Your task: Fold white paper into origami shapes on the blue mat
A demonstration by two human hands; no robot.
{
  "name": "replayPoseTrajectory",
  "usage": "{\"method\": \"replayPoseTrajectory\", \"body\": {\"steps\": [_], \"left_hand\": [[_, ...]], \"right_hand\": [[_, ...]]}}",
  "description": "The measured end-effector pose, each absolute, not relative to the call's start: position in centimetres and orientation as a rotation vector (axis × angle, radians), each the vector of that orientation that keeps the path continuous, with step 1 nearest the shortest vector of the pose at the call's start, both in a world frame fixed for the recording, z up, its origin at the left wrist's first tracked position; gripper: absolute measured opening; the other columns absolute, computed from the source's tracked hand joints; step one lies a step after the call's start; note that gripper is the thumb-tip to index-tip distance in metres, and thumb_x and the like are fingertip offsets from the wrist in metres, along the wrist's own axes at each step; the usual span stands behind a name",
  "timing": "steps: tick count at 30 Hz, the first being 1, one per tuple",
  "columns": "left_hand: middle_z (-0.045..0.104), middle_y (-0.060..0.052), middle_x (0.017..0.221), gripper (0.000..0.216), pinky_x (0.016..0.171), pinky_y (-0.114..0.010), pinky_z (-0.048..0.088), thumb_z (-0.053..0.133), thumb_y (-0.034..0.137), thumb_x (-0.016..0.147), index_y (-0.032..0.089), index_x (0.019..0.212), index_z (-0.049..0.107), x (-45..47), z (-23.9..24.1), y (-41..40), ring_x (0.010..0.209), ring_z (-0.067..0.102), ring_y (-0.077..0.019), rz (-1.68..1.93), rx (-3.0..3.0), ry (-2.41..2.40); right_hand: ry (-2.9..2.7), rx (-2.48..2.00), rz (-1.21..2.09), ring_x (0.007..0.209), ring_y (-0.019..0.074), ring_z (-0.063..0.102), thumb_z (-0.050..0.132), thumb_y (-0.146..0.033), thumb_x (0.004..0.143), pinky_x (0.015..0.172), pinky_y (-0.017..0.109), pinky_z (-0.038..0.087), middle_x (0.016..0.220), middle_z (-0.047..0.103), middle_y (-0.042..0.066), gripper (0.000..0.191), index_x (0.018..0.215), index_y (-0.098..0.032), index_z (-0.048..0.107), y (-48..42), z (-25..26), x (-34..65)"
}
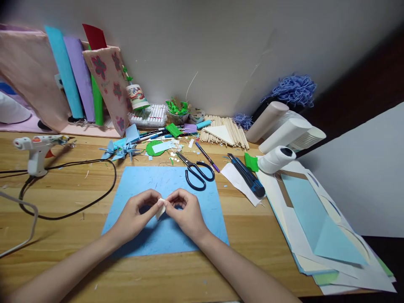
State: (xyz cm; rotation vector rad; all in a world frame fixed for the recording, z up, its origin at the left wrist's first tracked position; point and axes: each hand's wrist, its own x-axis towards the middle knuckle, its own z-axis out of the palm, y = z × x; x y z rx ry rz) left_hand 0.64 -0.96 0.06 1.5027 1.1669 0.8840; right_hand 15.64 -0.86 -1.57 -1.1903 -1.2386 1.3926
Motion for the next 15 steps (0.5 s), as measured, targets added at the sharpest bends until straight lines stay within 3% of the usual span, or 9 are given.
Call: {"method": "replayPoseTrajectory", "body": {"steps": [10, 15], "left_hand": [[0.060, -0.001, 0.067, 0.017, 0.058, -0.021, 0.041, 0.061, 0.032, 0.073, 0.015, 0.076, 0.058, -0.07, -0.43, -0.05, 0.062, 0.054, -0.0121, 0.864, 1.162, 1.016], [0.063, 0.000, 0.068, 0.015, 0.059, -0.020, 0.044, 0.068, 0.026, 0.067, 0.016, 0.073, 0.059, 0.12, -0.50, -0.32, 0.064, 0.058, -0.0121, 0.997, 1.079, 1.116]], "right_hand": [[-1.174, -1.037, 1.658, 0.060, 0.0113, 0.057, 0.073, -0.030, 0.062, 0.060, 0.025, 0.048, 0.067, 0.061, 0.000, 0.019, 0.070, -0.017, 0.063, 0.20, -1.14, 16.63], [-1.259, -1.000, 1.541, 0.078, 0.0148, 0.058, 0.070, -0.030, 0.066, 0.071, 0.027, 0.049, 0.080, 0.060, 0.002, 0.017, 0.075, -0.019, 0.061, -0.16, -1.39, 16.42]]}}
